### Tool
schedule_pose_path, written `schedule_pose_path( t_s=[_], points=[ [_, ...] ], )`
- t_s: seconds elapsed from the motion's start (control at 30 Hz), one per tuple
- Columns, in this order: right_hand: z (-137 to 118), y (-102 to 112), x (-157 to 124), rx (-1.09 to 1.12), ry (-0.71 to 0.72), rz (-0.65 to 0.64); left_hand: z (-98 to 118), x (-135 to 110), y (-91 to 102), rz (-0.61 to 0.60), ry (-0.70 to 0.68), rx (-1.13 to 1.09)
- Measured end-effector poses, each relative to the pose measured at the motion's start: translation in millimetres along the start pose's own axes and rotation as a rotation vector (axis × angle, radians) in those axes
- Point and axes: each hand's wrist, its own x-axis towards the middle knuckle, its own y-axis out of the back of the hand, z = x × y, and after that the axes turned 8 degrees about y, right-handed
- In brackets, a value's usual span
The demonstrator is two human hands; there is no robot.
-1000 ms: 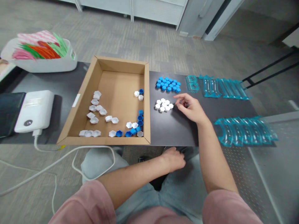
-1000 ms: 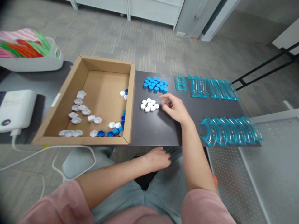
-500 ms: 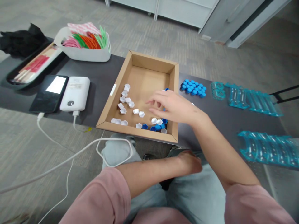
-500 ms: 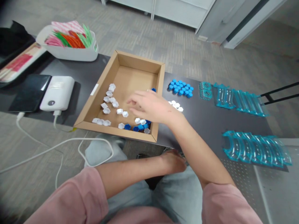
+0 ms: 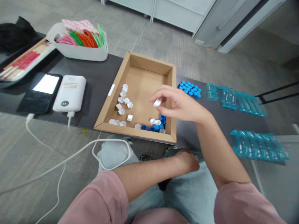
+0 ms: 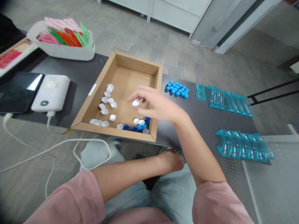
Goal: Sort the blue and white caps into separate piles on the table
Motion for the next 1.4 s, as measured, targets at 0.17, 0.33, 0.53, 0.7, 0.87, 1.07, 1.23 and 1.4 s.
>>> schedule_pose_path(
  t_s=[0.17,0.33,0.53,0.7,0.87,1.07,1.23,1.4],
  points=[
    [37.2,37.7,-85.9,0.036,-0.271,0.519,-4.8,-19.2,8.2,-0.041,-0.126,0.047],
    [85.5,29.7,-164.1,-0.001,-0.505,0.772,-5.0,-21.2,9.0,-0.064,-0.144,0.098],
    [106.0,8.6,-184.3,0.058,-0.498,0.776,-7.1,-14.7,1.4,-0.092,-0.124,0.13],
    [99.0,6.8,-179.3,-0.018,-0.486,0.58,-9.5,-12.4,-6.4,-0.105,-0.101,0.13],
    [92.6,7.6,-182.8,0.011,-0.467,0.523,-9.3,-10.1,-10.2,-0.125,-0.108,0.127],
    [92.1,5.9,-182.1,-0.05,-0.493,0.637,-7.3,-10.3,-12.7,-0.1,-0.103,0.104],
    [79.2,6.3,-162.3,-0.132,-0.43,0.684,-8.3,-14.6,-12.2,-0.04,-0.132,0.092],
    [34.4,6.5,-91.0,-0.159,-0.21,0.426,-8.4,-6.1,-13.9,-0.035,-0.159,0.091]
  ],
)
